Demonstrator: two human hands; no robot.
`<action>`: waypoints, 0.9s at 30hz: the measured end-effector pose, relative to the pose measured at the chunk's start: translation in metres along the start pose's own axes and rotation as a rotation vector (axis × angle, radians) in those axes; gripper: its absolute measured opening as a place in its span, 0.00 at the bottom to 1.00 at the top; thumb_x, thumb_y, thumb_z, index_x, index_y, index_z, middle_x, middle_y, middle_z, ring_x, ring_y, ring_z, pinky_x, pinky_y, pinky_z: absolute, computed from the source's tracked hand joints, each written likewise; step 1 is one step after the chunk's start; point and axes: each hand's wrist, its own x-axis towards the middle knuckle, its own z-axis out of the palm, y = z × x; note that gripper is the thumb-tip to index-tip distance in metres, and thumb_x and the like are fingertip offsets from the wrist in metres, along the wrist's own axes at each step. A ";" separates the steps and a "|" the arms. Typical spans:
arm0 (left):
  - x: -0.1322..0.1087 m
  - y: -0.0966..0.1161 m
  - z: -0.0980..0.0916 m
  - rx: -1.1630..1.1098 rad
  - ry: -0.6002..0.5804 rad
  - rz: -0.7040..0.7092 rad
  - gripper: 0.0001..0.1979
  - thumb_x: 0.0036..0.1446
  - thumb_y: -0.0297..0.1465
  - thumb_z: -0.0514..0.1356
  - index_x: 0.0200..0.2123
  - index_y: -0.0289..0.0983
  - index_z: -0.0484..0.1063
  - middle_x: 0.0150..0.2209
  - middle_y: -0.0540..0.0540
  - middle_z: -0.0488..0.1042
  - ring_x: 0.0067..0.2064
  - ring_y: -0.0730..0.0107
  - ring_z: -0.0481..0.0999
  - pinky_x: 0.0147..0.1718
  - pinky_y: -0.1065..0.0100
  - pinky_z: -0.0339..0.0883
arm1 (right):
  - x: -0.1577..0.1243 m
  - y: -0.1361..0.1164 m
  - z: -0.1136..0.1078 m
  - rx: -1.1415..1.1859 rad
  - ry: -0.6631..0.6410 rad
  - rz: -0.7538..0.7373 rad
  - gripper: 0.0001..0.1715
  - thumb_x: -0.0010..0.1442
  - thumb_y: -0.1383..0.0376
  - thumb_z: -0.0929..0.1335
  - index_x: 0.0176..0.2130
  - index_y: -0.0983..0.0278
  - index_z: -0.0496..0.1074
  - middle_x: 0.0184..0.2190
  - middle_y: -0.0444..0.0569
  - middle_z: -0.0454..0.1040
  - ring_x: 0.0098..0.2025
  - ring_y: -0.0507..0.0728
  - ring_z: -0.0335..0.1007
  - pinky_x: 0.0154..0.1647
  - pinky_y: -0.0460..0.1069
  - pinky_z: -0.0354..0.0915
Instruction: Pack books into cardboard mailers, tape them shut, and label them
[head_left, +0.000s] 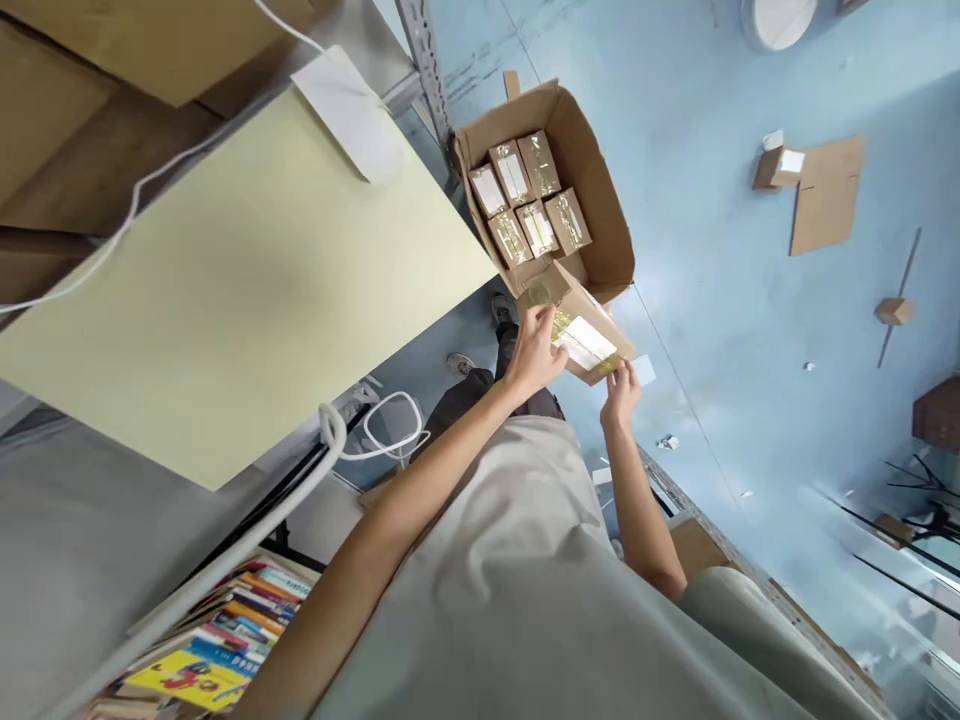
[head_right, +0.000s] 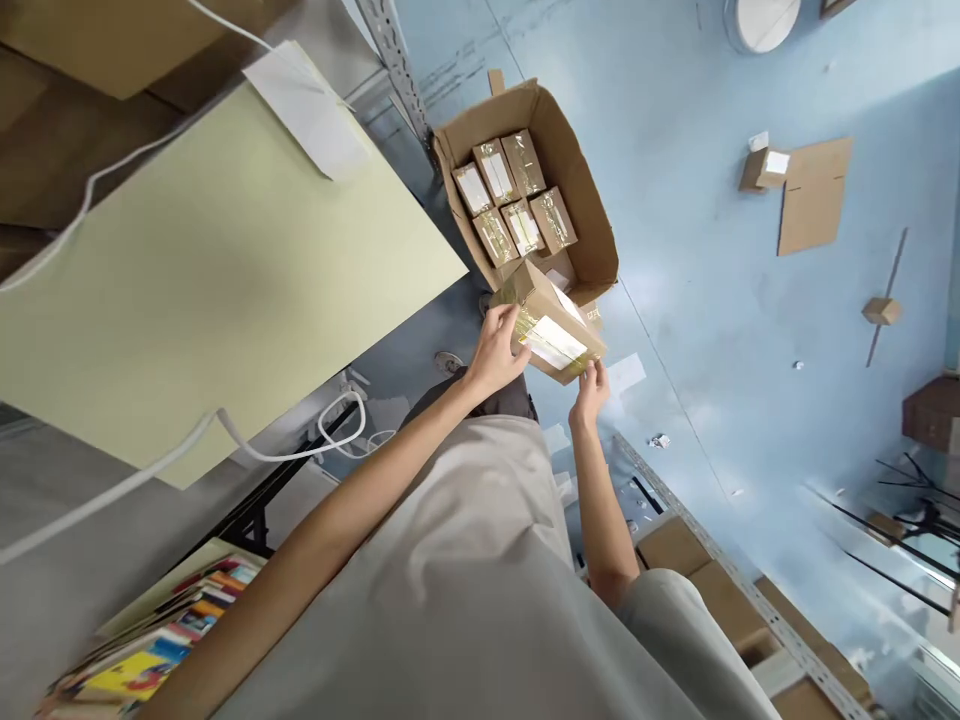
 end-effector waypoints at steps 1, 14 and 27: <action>0.019 -0.008 0.007 0.011 -0.011 -0.032 0.43 0.66 0.33 0.68 0.80 0.37 0.62 0.73 0.28 0.67 0.78 0.38 0.68 0.80 0.46 0.64 | 0.014 0.006 0.012 -0.017 -0.012 0.041 0.31 0.61 0.48 0.72 0.58 0.61 0.77 0.64 0.56 0.82 0.71 0.62 0.77 0.76 0.62 0.72; 0.231 -0.181 0.142 0.182 -0.290 -0.382 0.42 0.61 0.23 0.63 0.78 0.27 0.62 0.80 0.24 0.62 0.84 0.40 0.59 0.84 0.45 0.53 | 0.186 0.168 0.173 -0.045 -0.013 0.616 0.15 0.64 0.57 0.69 0.50 0.56 0.70 0.51 0.48 0.83 0.52 0.55 0.83 0.61 0.55 0.79; 0.306 -0.325 0.217 0.162 -0.394 -0.560 0.53 0.58 0.26 0.70 0.83 0.27 0.55 0.86 0.25 0.46 0.88 0.32 0.44 0.86 0.40 0.44 | 0.272 0.281 0.227 -0.220 -0.177 0.592 0.15 0.62 0.55 0.69 0.48 0.56 0.69 0.46 0.46 0.83 0.52 0.56 0.81 0.51 0.51 0.80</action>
